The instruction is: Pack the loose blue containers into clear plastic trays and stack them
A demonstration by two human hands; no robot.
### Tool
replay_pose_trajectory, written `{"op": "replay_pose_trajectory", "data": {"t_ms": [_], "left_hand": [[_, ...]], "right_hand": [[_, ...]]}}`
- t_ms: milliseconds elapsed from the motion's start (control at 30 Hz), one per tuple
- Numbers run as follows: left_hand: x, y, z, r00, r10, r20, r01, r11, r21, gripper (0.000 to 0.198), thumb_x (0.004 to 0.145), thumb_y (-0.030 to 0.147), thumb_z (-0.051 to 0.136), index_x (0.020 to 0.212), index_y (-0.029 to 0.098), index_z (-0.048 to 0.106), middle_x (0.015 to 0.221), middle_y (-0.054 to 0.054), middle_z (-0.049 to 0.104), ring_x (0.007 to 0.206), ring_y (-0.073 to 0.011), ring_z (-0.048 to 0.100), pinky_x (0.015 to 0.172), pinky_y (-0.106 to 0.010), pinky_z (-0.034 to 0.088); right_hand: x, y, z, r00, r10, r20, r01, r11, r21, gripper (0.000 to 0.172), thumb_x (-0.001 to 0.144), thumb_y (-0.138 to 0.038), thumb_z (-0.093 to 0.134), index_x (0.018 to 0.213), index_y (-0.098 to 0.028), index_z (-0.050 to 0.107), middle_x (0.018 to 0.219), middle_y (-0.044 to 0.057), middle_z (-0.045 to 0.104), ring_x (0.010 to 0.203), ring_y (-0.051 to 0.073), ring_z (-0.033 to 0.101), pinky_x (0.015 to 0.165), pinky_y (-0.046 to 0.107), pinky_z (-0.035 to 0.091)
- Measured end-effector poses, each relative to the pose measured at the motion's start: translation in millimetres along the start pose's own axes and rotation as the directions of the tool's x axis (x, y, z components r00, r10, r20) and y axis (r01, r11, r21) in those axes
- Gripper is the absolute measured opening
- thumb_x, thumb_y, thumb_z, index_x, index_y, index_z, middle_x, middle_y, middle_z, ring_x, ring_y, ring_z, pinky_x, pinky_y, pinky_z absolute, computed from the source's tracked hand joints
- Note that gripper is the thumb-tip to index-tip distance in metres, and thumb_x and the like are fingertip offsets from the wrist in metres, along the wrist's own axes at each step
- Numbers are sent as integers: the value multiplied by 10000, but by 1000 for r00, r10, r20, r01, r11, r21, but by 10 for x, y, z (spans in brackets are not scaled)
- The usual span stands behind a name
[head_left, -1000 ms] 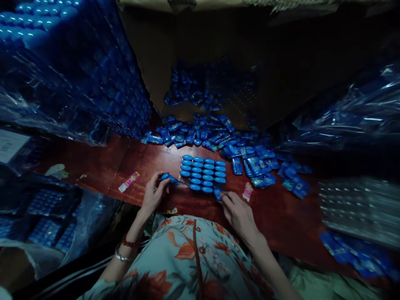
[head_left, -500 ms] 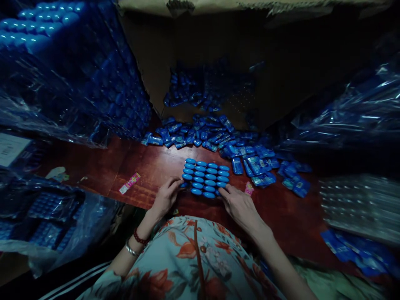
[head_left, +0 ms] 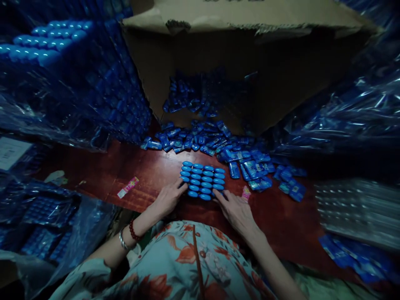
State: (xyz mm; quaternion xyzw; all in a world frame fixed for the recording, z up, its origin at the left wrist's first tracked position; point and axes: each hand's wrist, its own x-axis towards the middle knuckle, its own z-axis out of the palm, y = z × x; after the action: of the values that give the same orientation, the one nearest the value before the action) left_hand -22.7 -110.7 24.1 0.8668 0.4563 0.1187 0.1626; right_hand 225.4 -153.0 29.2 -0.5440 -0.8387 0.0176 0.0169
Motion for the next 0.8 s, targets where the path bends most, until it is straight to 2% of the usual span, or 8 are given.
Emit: {"op": "replay_pose_trajectory", "data": {"t_ms": [100, 200, 300, 433, 500, 600, 700, 800], "left_hand": [[-99, -60, 125, 983, 50, -179, -75, 988, -138, 304, 922, 155, 367, 1165, 212, 541, 1037, -73, 582, 915, -172, 589, 744, -285, 519], [-129, -139, 211, 926, -51, -374, -68, 952, -298, 302, 925, 188, 405, 1201, 211, 522, 1041, -75, 580, 919, -153, 600, 761, -265, 521], [43, -310, 176, 821, -281, -496, 82, 920, -384, 221, 912, 223, 454, 1093, 199, 578, 973, -65, 593, 863, -150, 600, 776, -275, 507], [471, -789, -38, 639, -506, -579, 335, 861, -383, 250, 899, 266, 474, 1116, 171, 552, 1038, -94, 550, 906, -185, 575, 828, -336, 482], [650, -1046, -140, 597, -584, -550, 502, 807, -312, 350, 842, 298, 571, 1150, 136, 528, 1106, -146, 509, 1009, -261, 540, 881, -418, 447], [787, -1304, -186, 634, -632, -446, 611, 763, -211, 363, 799, 344, 626, 1076, 117, 567, 1146, -195, 469, 1088, -348, 481, 906, -501, 401], [750, -1402, -125, 725, -565, -395, 520, 824, -225, 306, 812, 359, 611, 1022, 138, 582, 1142, -168, 453, 1115, -324, 461, 952, -481, 374], [568, -1390, -36, 753, -560, -346, 469, 825, -314, 439, 752, 383, 677, 1094, 143, 539, 1114, -135, 443, 1067, -276, 496, 930, -417, 408]], "right_hand": [[-102, 80, 117, 968, 87, -235, -74, 995, 63, 364, 935, -300, 425, 1279, -226, 519, 935, 54, 662, 758, 143, 621, 685, 243, 451], [-79, 282, 190, 868, 318, -382, -270, 947, 174, 326, 935, -310, 414, 1186, -196, 589, 945, 63, 669, 812, 151, 634, 692, 229, 460], [133, 531, 203, 799, 532, -281, -499, 847, 184, 376, 934, -387, 380, 1150, -166, 593, 1016, 106, 660, 795, 197, 643, 600, 267, 455], [510, 670, 183, 829, 558, -34, -555, 829, 72, 415, 909, -436, 414, 1163, -131, 536, 1004, 150, 651, 773, 234, 645, 580, 303, 443], [594, 646, 179, 846, 531, 55, -534, 844, 61, 370, 907, -416, 425, 1126, -134, 520, 959, 140, 651, 767, 231, 645, 583, 300, 440], [495, 566, 205, 857, 498, 135, -511, 856, 82, 283, 906, -361, 437, 1065, -140, 513, 950, 129, 637, 799, 230, 640, 600, 294, 443], [188, 471, 271, 848, 519, 109, -529, 841, 116, 260, 917, -343, 401, 1067, -159, 510, 970, 117, 619, 796, 220, 635, 592, 290, 448], [-180, 371, 343, 848, 529, 4, -517, 828, 218, 313, 923, -384, 361, 1088, -172, 521, 1037, 128, 598, 813, 224, 631, 593, 308, 473]]}}
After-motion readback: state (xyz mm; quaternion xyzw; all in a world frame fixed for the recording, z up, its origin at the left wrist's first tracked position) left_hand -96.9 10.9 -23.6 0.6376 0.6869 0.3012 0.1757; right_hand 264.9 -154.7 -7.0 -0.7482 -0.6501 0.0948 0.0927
